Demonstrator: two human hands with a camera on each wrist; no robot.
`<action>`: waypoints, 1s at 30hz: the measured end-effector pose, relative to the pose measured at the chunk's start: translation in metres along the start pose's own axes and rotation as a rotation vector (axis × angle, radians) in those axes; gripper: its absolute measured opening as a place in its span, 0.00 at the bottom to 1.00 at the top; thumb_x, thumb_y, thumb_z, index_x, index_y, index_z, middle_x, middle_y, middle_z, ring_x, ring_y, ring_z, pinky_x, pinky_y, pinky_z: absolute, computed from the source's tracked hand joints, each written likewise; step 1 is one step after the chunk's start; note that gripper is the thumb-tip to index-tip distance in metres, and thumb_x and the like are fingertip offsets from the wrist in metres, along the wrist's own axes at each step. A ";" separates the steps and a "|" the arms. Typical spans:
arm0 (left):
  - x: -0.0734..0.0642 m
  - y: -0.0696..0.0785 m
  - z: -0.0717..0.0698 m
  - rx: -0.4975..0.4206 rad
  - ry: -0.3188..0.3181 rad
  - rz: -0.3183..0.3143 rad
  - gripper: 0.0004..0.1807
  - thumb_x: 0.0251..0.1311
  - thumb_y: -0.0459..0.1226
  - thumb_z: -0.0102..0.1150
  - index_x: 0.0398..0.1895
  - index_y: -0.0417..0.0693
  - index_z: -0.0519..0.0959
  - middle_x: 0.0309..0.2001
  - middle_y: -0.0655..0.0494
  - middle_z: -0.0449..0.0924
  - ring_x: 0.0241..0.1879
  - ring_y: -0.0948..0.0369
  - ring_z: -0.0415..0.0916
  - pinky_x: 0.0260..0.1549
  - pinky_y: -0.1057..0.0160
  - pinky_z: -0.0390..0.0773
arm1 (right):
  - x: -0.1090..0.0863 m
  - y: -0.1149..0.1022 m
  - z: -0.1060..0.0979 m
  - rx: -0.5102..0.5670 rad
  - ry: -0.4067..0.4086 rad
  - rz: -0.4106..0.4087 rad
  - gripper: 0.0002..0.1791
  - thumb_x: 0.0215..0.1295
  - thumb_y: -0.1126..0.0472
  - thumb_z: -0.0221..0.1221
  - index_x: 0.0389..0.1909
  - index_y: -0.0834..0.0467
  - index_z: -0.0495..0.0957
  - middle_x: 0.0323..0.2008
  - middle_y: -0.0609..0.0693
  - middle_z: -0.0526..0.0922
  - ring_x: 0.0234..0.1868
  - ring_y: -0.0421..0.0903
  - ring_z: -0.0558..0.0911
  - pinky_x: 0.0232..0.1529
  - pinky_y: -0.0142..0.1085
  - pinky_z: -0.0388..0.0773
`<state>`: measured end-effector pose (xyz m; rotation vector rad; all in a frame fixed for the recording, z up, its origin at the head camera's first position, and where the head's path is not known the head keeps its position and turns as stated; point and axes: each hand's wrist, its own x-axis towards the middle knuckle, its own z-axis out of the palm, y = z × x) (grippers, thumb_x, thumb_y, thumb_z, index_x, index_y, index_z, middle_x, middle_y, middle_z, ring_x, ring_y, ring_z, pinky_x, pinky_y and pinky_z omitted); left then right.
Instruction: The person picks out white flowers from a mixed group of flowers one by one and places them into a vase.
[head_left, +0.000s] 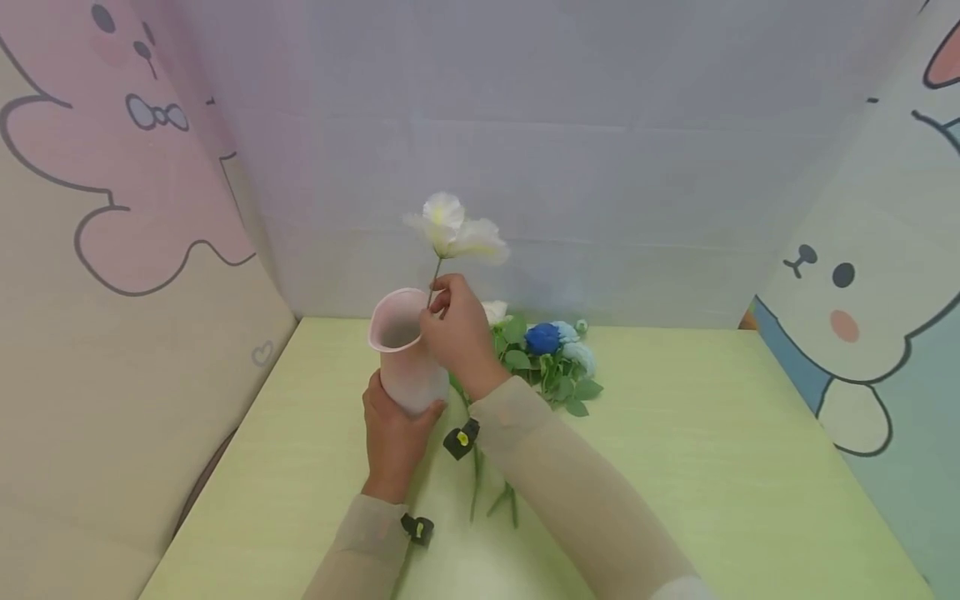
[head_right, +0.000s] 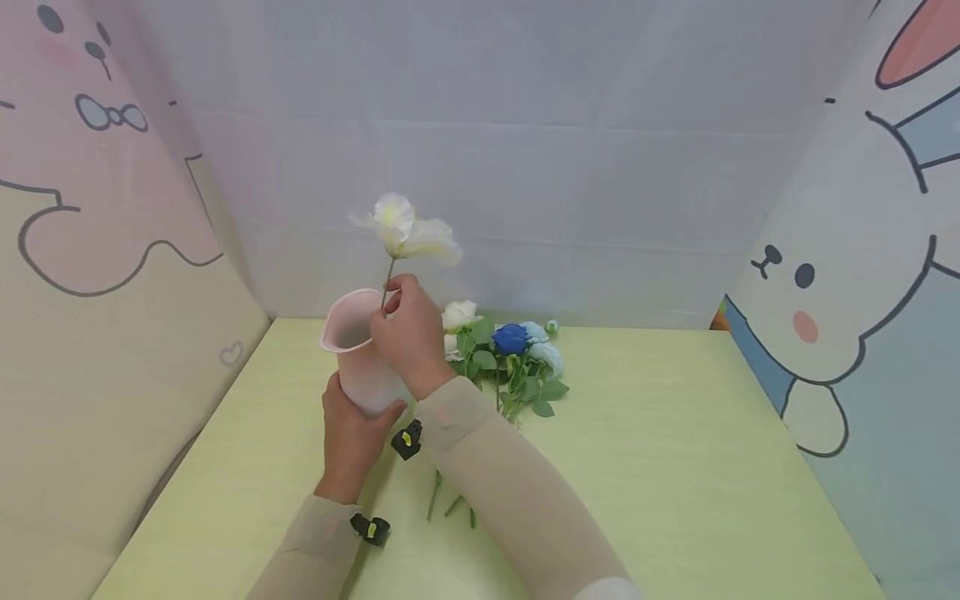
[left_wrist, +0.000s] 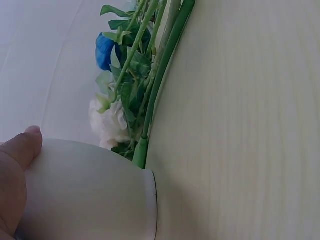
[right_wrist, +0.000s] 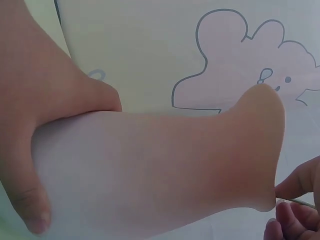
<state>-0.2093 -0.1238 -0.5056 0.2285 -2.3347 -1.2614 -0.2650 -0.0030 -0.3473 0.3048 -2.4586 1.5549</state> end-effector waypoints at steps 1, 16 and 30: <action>0.000 0.000 0.000 -0.001 -0.001 -0.002 0.62 0.44 0.47 0.85 0.76 0.42 0.53 0.63 0.37 0.64 0.58 0.43 0.69 0.55 0.39 0.72 | 0.000 -0.001 0.000 -0.021 -0.009 0.005 0.19 0.69 0.62 0.58 0.59 0.55 0.72 0.39 0.50 0.77 0.29 0.45 0.72 0.30 0.40 0.70; 0.001 -0.002 0.001 -0.003 0.010 0.005 0.61 0.44 0.47 0.85 0.76 0.41 0.54 0.62 0.36 0.65 0.57 0.41 0.69 0.56 0.39 0.71 | -0.002 0.001 0.003 -0.176 0.020 -0.017 0.09 0.74 0.53 0.58 0.44 0.54 0.80 0.31 0.48 0.72 0.27 0.46 0.69 0.31 0.38 0.69; 0.001 -0.003 0.002 -0.007 0.026 0.032 0.60 0.45 0.46 0.84 0.76 0.42 0.54 0.62 0.36 0.64 0.57 0.42 0.69 0.56 0.39 0.71 | -0.011 0.011 -0.015 0.070 -0.008 0.027 0.07 0.70 0.56 0.60 0.43 0.55 0.79 0.35 0.50 0.76 0.35 0.49 0.74 0.34 0.40 0.73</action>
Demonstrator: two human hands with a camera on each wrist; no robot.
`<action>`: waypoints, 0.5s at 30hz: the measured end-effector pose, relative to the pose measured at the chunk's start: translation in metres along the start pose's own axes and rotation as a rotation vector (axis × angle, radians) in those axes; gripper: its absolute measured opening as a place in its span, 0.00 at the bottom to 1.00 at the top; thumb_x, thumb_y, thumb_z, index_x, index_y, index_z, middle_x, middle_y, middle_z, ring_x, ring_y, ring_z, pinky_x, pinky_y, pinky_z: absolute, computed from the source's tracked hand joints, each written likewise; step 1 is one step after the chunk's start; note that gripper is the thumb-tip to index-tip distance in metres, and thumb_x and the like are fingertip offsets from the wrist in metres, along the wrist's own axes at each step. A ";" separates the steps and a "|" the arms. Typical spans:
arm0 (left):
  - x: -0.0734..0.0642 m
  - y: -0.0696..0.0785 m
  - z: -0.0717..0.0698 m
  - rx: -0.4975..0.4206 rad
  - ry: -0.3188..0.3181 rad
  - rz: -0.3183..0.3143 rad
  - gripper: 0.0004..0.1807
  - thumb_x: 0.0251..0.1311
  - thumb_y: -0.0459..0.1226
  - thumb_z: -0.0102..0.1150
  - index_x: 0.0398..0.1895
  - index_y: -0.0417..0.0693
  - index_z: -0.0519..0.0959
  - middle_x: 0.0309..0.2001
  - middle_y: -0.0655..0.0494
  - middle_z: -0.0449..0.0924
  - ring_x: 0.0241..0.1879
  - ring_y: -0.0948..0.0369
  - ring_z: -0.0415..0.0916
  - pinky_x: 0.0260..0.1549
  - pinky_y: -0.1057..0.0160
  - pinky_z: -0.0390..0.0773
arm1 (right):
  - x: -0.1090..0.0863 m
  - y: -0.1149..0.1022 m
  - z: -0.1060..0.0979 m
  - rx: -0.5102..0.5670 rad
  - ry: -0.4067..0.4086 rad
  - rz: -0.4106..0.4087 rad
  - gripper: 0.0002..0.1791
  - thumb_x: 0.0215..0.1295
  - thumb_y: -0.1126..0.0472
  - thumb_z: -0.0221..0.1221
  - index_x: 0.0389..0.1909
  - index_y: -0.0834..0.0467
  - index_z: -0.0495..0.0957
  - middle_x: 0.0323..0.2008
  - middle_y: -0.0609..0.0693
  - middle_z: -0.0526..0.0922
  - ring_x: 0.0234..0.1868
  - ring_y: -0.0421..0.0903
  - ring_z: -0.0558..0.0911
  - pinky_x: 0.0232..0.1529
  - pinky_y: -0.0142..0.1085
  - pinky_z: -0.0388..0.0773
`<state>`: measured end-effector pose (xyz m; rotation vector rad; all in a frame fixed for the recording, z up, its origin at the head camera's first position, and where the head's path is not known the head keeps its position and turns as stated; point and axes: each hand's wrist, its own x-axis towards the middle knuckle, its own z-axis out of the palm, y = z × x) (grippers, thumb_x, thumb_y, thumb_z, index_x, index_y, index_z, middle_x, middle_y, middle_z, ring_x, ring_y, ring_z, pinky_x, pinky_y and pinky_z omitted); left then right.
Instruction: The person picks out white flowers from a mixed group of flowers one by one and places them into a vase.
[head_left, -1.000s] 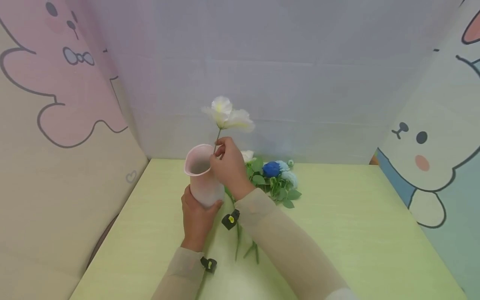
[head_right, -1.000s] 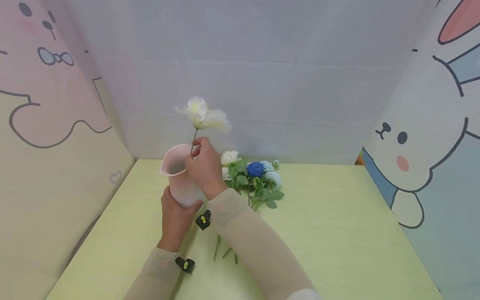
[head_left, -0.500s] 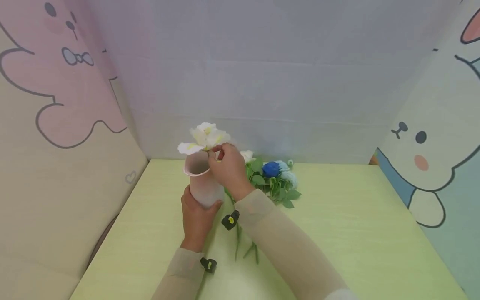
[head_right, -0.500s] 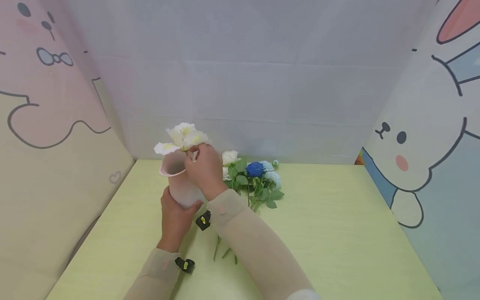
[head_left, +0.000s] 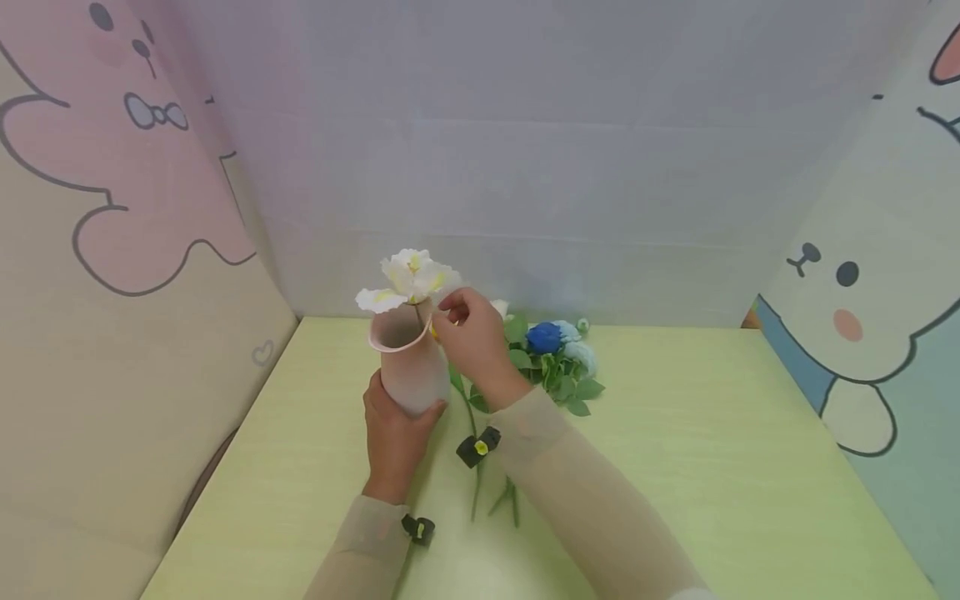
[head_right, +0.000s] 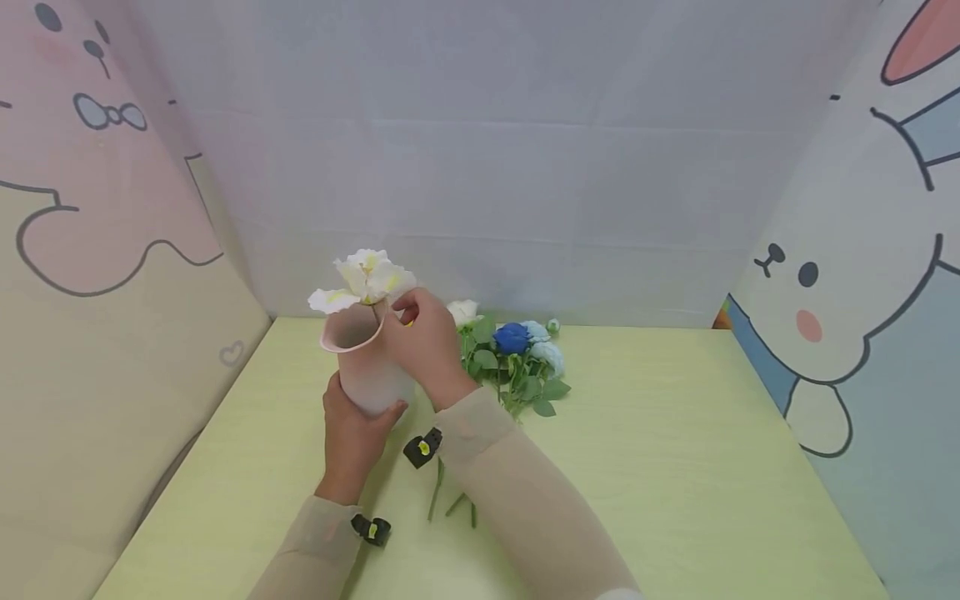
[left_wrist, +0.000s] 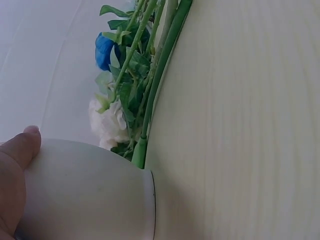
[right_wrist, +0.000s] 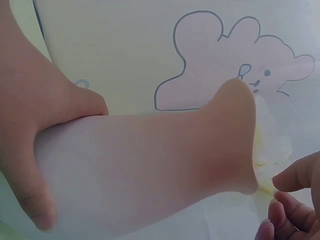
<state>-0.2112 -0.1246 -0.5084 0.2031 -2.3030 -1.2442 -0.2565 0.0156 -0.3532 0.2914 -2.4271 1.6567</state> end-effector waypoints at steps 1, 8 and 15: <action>0.000 0.000 0.000 -0.001 0.001 0.003 0.60 0.45 0.46 0.84 0.76 0.41 0.54 0.62 0.36 0.64 0.57 0.42 0.69 0.56 0.39 0.71 | -0.001 0.002 -0.003 0.007 0.001 -0.002 0.07 0.70 0.57 0.59 0.43 0.55 0.79 0.35 0.50 0.76 0.36 0.49 0.74 0.35 0.40 0.73; -0.001 0.003 -0.002 -0.008 0.014 0.006 0.60 0.44 0.46 0.85 0.76 0.41 0.54 0.62 0.35 0.64 0.57 0.40 0.69 0.56 0.38 0.71 | -0.006 0.024 -0.018 0.064 0.025 0.052 0.07 0.70 0.60 0.60 0.44 0.57 0.79 0.36 0.51 0.77 0.37 0.50 0.76 0.38 0.43 0.74; -0.001 0.002 0.000 -0.005 0.014 -0.017 0.61 0.43 0.46 0.86 0.76 0.41 0.54 0.62 0.35 0.65 0.57 0.41 0.70 0.55 0.38 0.72 | -0.015 0.044 -0.018 0.072 0.035 0.146 0.07 0.71 0.58 0.62 0.43 0.57 0.80 0.37 0.52 0.78 0.38 0.50 0.77 0.38 0.43 0.76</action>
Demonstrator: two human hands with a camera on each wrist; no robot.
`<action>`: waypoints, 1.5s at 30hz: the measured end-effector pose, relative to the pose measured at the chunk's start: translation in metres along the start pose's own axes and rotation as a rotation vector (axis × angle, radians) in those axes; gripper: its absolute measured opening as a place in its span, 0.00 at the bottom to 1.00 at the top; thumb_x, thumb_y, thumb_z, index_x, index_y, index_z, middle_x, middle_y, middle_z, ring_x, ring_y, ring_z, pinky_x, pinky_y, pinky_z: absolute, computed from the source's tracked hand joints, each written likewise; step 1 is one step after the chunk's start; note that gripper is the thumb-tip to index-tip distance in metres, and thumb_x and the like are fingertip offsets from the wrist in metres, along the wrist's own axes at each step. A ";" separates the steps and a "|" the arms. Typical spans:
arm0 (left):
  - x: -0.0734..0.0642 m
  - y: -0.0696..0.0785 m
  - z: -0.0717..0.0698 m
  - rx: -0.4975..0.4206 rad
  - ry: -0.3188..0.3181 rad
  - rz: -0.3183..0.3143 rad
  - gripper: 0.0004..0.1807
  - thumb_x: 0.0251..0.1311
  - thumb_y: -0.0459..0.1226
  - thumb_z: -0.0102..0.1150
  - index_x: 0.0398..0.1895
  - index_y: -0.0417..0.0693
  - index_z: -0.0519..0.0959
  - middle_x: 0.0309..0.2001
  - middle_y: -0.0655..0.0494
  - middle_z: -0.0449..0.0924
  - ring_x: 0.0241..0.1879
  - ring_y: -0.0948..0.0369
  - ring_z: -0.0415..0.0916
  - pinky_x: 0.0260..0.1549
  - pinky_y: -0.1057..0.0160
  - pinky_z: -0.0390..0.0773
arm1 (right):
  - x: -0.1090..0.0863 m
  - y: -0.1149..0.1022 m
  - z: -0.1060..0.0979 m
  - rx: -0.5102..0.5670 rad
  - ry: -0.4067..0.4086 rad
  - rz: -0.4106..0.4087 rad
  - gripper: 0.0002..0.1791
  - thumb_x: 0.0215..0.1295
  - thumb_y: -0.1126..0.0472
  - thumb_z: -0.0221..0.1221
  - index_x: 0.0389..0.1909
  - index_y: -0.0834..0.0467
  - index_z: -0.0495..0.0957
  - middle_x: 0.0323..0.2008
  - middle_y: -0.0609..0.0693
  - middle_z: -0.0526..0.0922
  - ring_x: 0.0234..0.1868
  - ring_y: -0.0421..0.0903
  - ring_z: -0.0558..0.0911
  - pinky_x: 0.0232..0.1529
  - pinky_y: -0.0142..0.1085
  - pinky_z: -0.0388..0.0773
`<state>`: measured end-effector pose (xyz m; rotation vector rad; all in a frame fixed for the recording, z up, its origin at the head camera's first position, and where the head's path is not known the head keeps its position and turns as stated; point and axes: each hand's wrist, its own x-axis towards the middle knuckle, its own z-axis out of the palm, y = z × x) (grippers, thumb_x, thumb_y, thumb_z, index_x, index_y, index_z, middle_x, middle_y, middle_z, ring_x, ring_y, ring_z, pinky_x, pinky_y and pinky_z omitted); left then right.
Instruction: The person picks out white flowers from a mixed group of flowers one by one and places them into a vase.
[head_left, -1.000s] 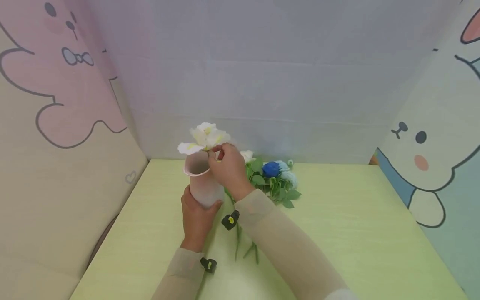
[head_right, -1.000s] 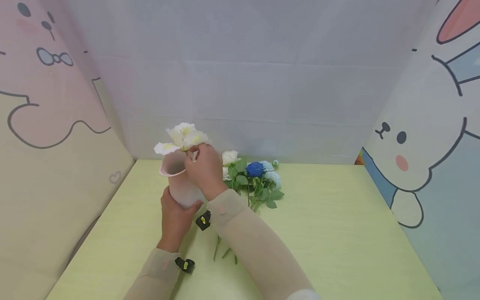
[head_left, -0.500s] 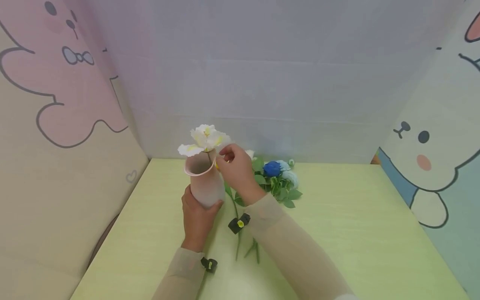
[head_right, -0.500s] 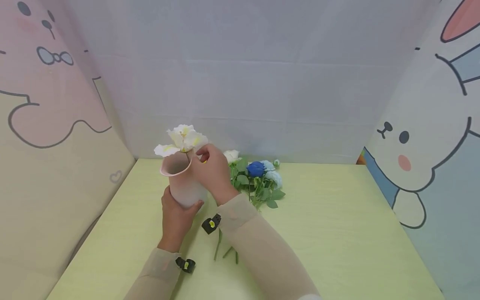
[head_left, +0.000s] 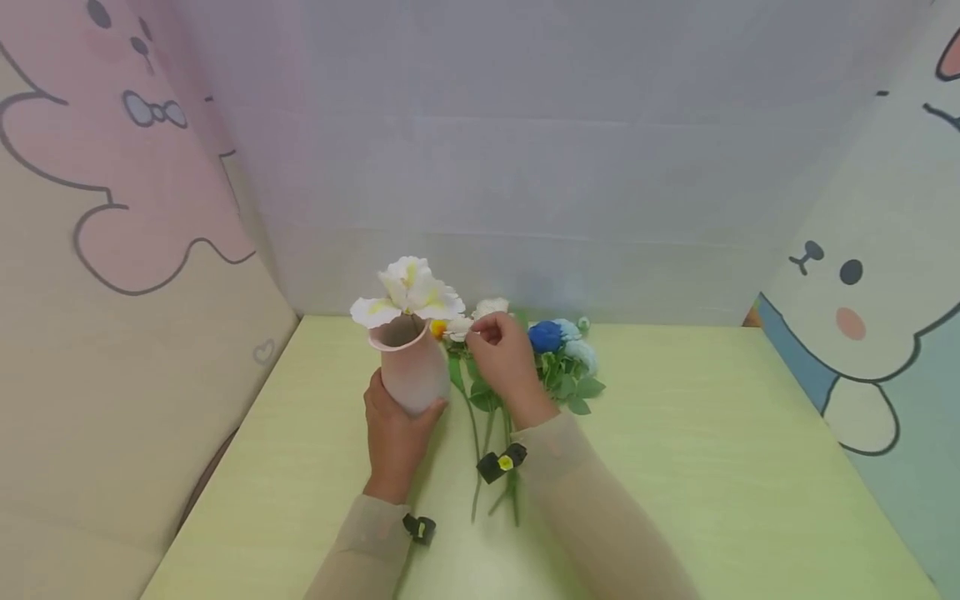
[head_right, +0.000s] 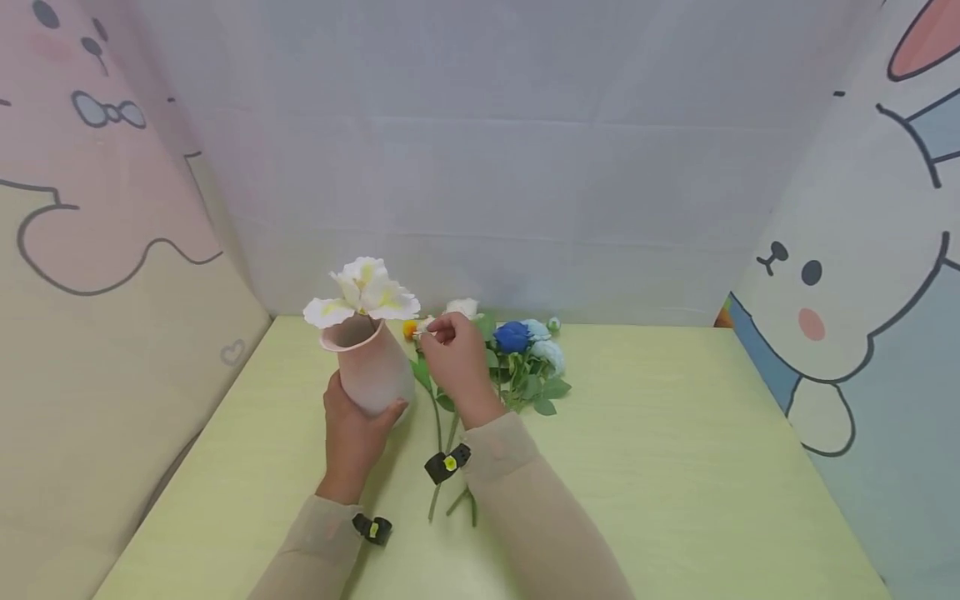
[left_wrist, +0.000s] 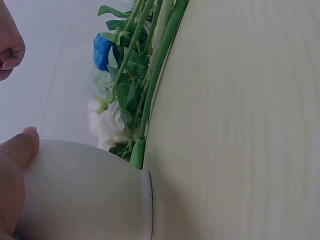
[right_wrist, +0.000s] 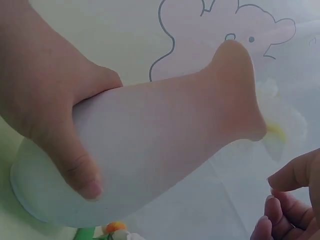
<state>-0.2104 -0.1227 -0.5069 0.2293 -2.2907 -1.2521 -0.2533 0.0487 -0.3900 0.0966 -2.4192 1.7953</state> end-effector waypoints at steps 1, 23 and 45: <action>0.000 0.000 0.001 0.000 -0.001 0.001 0.62 0.43 0.46 0.86 0.76 0.41 0.54 0.62 0.35 0.65 0.56 0.41 0.70 0.55 0.38 0.72 | -0.001 0.004 0.000 -0.001 0.006 0.019 0.07 0.70 0.58 0.62 0.43 0.56 0.80 0.38 0.52 0.78 0.39 0.50 0.77 0.38 0.43 0.75; 0.000 -0.004 0.001 0.014 0.000 0.024 0.62 0.43 0.48 0.85 0.76 0.41 0.53 0.62 0.34 0.65 0.57 0.40 0.70 0.55 0.38 0.72 | -0.020 0.092 -0.001 -0.012 0.053 0.194 0.14 0.73 0.60 0.60 0.53 0.63 0.78 0.43 0.55 0.79 0.43 0.53 0.79 0.40 0.44 0.76; 0.000 -0.003 0.001 0.006 -0.014 0.014 0.62 0.45 0.48 0.84 0.77 0.41 0.53 0.63 0.35 0.64 0.58 0.40 0.69 0.55 0.37 0.72 | -0.022 0.140 0.011 -0.277 0.079 0.158 0.22 0.68 0.61 0.62 0.60 0.64 0.76 0.45 0.56 0.81 0.44 0.54 0.81 0.46 0.50 0.78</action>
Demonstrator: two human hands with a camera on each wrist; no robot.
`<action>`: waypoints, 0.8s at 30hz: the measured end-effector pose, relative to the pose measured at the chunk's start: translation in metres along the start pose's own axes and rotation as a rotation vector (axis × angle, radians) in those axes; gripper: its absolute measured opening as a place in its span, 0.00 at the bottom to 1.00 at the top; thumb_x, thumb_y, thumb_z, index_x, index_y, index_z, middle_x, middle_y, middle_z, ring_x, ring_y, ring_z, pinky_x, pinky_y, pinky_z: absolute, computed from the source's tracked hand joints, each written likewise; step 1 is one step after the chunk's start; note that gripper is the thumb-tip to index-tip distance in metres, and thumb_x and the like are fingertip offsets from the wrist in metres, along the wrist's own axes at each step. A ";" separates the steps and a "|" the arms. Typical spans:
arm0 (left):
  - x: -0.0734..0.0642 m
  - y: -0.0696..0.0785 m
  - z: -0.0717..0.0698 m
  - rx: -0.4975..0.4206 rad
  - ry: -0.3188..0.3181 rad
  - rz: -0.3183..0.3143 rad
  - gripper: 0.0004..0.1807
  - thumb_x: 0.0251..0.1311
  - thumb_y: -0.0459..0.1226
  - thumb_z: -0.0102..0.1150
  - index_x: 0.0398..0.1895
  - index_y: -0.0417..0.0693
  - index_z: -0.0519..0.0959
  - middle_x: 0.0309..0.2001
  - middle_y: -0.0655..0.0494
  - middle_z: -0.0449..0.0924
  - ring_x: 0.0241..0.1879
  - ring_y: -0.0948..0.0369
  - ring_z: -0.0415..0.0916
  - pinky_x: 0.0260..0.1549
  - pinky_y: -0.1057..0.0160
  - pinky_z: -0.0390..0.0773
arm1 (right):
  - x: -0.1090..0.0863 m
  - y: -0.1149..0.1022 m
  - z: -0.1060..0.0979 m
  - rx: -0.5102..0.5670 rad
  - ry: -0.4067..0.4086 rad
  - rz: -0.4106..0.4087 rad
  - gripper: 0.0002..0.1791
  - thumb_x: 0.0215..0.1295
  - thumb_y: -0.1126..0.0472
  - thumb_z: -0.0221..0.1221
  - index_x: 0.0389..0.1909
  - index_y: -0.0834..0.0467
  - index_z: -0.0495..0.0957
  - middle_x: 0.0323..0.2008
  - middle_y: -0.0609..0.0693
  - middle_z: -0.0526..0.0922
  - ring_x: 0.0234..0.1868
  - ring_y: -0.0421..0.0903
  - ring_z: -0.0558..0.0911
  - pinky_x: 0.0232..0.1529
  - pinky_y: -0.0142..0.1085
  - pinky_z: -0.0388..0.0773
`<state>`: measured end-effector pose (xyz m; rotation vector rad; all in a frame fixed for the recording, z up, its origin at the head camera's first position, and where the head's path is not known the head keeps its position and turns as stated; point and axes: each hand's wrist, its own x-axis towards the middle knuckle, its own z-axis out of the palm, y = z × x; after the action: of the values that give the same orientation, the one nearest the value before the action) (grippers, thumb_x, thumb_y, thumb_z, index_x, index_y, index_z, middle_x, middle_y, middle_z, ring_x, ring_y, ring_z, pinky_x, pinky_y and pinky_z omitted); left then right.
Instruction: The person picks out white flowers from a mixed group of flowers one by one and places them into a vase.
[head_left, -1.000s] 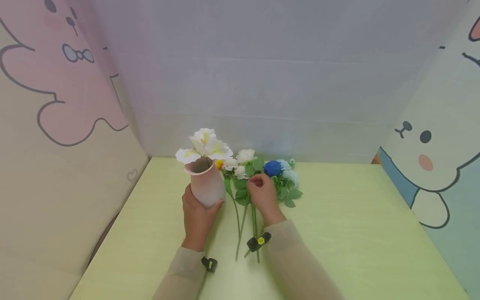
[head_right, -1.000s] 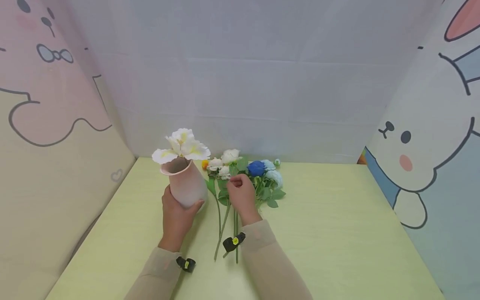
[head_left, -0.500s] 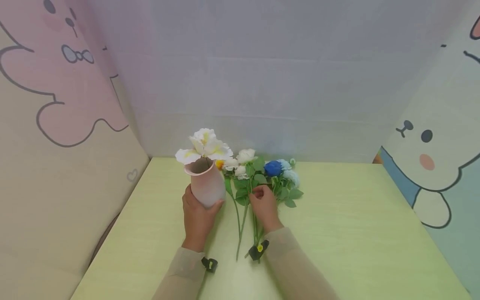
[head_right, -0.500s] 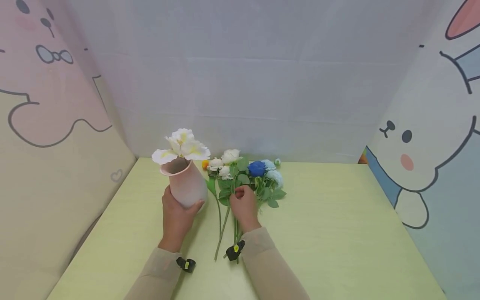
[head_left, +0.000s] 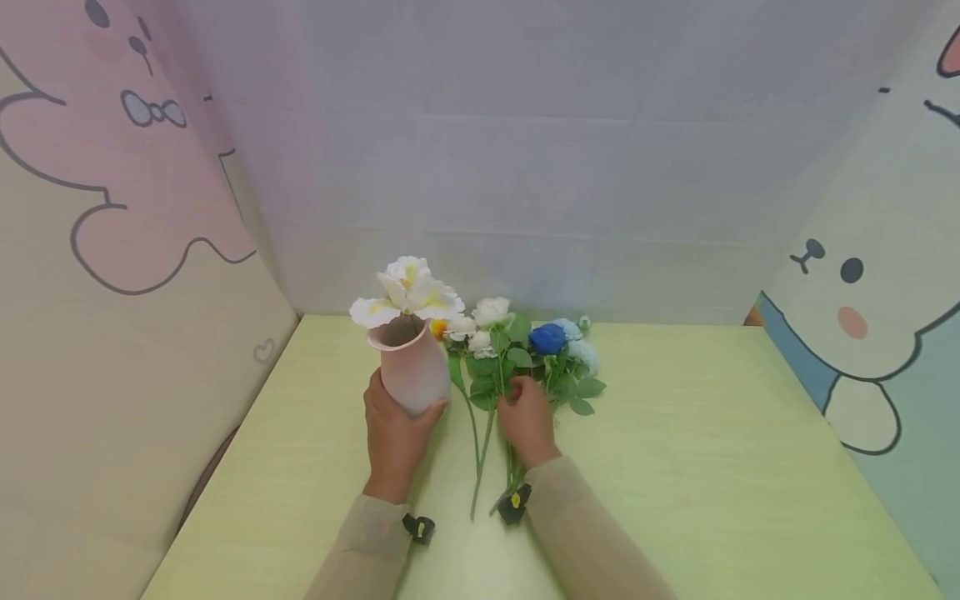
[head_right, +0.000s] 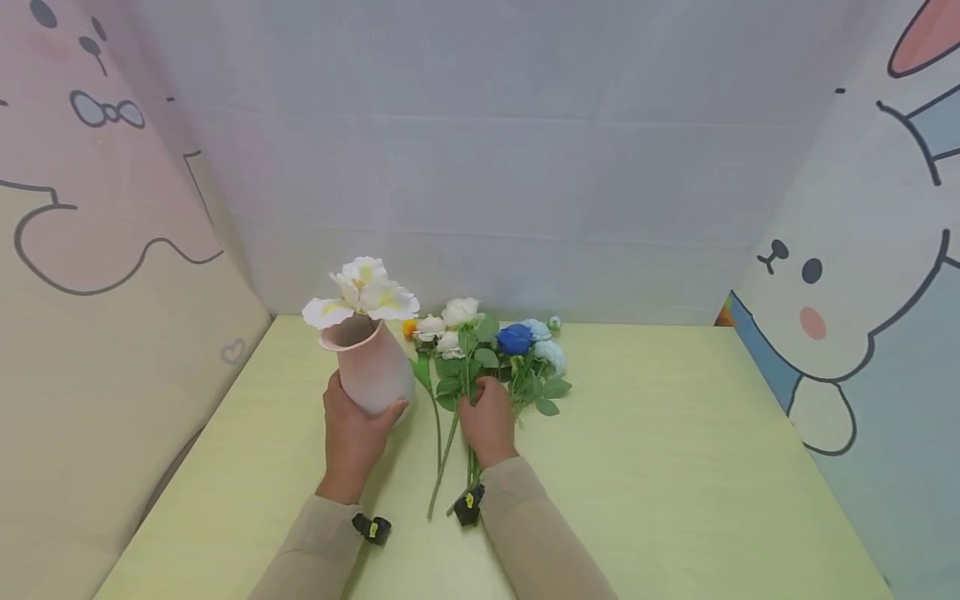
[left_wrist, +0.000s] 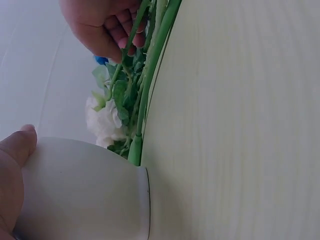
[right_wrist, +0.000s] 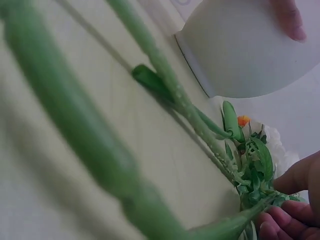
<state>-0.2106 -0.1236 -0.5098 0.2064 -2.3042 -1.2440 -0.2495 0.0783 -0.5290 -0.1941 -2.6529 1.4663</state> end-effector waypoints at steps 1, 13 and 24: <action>0.000 0.000 0.000 0.001 -0.002 -0.002 0.62 0.45 0.48 0.84 0.77 0.41 0.53 0.64 0.35 0.64 0.58 0.41 0.69 0.55 0.37 0.72 | 0.000 0.000 0.000 -0.007 -0.008 0.002 0.21 0.68 0.61 0.62 0.60 0.64 0.77 0.44 0.55 0.81 0.43 0.53 0.81 0.46 0.50 0.78; 0.000 0.002 -0.002 0.002 -0.009 -0.015 0.62 0.46 0.49 0.84 0.77 0.42 0.52 0.64 0.36 0.64 0.58 0.41 0.69 0.55 0.38 0.72 | 0.008 -0.003 -0.006 0.030 -0.109 0.053 0.18 0.67 0.62 0.60 0.56 0.63 0.79 0.43 0.54 0.82 0.42 0.52 0.80 0.45 0.49 0.78; 0.000 0.002 -0.002 0.013 -0.018 -0.032 0.61 0.46 0.49 0.83 0.77 0.42 0.52 0.64 0.36 0.63 0.58 0.41 0.69 0.55 0.38 0.72 | 0.013 -0.015 -0.016 0.026 -0.193 0.067 0.22 0.69 0.65 0.56 0.62 0.65 0.77 0.52 0.60 0.81 0.51 0.57 0.80 0.53 0.51 0.78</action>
<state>-0.2098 -0.1239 -0.5077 0.2390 -2.3329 -1.2521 -0.2603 0.0859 -0.5079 -0.1476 -2.8007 1.6166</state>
